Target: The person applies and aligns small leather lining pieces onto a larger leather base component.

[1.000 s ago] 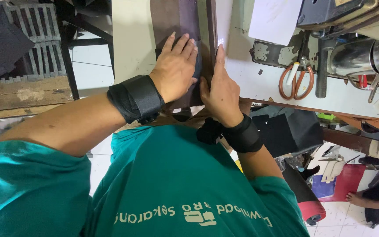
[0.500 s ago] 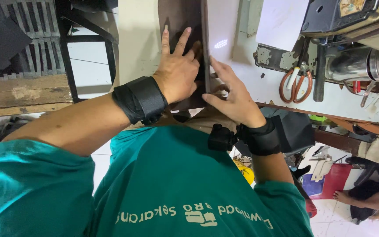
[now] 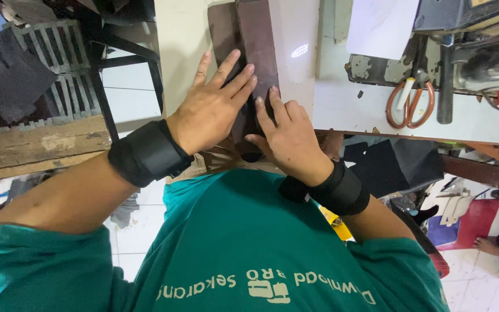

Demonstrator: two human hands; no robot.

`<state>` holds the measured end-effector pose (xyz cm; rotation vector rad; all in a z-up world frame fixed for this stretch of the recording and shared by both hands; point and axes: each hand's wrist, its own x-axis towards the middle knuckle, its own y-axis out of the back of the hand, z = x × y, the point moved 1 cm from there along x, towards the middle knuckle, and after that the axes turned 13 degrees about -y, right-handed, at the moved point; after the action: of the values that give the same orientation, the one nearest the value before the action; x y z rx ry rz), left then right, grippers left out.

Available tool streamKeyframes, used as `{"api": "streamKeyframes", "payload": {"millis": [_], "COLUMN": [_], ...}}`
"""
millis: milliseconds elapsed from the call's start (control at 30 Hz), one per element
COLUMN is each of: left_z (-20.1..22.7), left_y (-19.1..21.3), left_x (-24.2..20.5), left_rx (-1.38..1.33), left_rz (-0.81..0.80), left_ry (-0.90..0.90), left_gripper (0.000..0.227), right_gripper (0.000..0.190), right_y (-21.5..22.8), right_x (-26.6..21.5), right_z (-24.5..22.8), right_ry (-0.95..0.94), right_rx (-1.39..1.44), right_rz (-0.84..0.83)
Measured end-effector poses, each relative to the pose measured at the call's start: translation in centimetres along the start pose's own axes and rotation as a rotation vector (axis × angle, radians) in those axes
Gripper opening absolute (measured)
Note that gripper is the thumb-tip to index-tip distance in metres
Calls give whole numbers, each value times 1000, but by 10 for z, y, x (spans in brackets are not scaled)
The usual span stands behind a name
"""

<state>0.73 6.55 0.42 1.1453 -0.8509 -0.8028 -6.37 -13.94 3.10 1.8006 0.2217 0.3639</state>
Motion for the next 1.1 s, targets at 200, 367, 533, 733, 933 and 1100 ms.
{"api": "streamKeyframes", "payload": {"millis": [200,367,533,733,933,1100], "left_z": [-7,-17,1,-2,4,-1], "left_y": [4,12,8,-3,17,17], "left_x": [2,12,-3,1,15,34], "left_rx": [-19,35,-215,-167,-73,-68], "left_rz": [-77,-98,145,93,45,-56], "left_ry": [-34,-60,41,112,79,159], "left_gripper": [59,60,74,87,70,49], "right_gripper": [74,79,80,81,82,81], "right_y": [-10,-5,-1,3,-17,-21], "right_x": [8,9,-11,-33,-31,-28], "right_z": [-3,0,26,78,95,97], "right_ry": [15,54,-262,-507,-367,-346], "right_rx": [-80,-96,500,959,931,925], "right_rz": [-39,76,-39,-141,-93,-57]}}
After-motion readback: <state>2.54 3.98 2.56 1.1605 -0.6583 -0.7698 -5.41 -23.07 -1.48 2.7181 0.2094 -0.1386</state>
